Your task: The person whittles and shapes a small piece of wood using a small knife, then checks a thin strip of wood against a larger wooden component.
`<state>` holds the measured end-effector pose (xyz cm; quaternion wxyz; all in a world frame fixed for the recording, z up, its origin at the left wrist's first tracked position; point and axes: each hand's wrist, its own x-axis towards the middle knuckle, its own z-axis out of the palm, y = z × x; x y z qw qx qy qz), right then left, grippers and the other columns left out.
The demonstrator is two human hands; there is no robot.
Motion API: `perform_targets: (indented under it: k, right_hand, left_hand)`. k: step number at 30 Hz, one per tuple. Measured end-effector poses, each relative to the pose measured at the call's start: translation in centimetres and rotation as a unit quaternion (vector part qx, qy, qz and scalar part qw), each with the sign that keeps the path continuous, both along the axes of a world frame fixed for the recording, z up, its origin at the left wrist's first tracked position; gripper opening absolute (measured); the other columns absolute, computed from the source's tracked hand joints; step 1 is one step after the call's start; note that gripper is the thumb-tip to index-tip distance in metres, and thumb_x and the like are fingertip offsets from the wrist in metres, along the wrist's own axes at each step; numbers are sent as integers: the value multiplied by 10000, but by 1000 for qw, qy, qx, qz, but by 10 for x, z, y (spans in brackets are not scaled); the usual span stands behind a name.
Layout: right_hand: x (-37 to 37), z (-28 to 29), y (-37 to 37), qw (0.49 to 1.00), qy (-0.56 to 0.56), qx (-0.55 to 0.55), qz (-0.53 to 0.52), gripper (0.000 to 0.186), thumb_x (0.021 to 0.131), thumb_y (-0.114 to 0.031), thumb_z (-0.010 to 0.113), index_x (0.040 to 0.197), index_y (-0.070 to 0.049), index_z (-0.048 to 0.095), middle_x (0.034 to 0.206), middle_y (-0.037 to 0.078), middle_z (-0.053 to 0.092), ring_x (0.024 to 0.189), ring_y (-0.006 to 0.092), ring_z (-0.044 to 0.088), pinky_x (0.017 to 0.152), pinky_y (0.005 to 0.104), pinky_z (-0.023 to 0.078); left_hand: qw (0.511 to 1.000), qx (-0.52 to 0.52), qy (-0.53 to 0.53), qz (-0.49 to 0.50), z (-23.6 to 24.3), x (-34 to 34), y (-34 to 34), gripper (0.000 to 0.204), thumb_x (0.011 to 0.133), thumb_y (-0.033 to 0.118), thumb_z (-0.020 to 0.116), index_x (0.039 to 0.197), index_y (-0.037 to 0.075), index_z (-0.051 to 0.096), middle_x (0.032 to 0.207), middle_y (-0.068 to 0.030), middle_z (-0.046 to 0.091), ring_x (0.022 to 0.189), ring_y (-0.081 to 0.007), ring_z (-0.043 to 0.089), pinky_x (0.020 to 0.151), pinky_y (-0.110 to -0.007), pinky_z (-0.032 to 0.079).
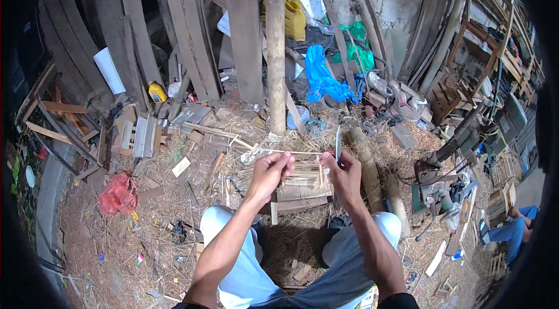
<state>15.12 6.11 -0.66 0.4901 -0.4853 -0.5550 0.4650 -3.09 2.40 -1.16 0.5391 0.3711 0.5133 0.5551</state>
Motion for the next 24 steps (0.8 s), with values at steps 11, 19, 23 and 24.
perform_targets:
  k: [11,19,23,24]
  right_hand:
    - [26,20,11,995,48,-82,9,180,848,-191,641,885,-16,657,685,1,599,518,38,439,464,218,337]
    - [46,21,24,991,71,75,-84,286,930,-256,554,1036,-7,646,637,-34,514,523,44,388,476,217,299]
    - [39,21,5,993,-27,56,97,280,942,-234,534,1067,-11,647,641,-24,533,516,44,413,467,212,321]
    - [30,19,-1,991,13,30,130,275,941,-217,534,1086,-7,635,640,-15,546,516,46,429,463,211,332]
  left_hand:
    - [765,264,582,80,11,-21,-4,147,854,146,595,964,66,652,902,-109,656,858,-246,600,850,-404,399]
    - [932,125,340,7,12,-1,-11,202,931,176,545,973,13,657,655,-36,597,605,-87,538,565,-263,431]
    - [962,96,256,-24,12,4,-10,228,950,198,523,996,16,653,654,3,569,602,-64,500,561,-243,408]
    - [964,93,248,-36,10,4,-11,234,955,202,518,1003,16,651,656,9,565,602,-60,493,562,-238,404]
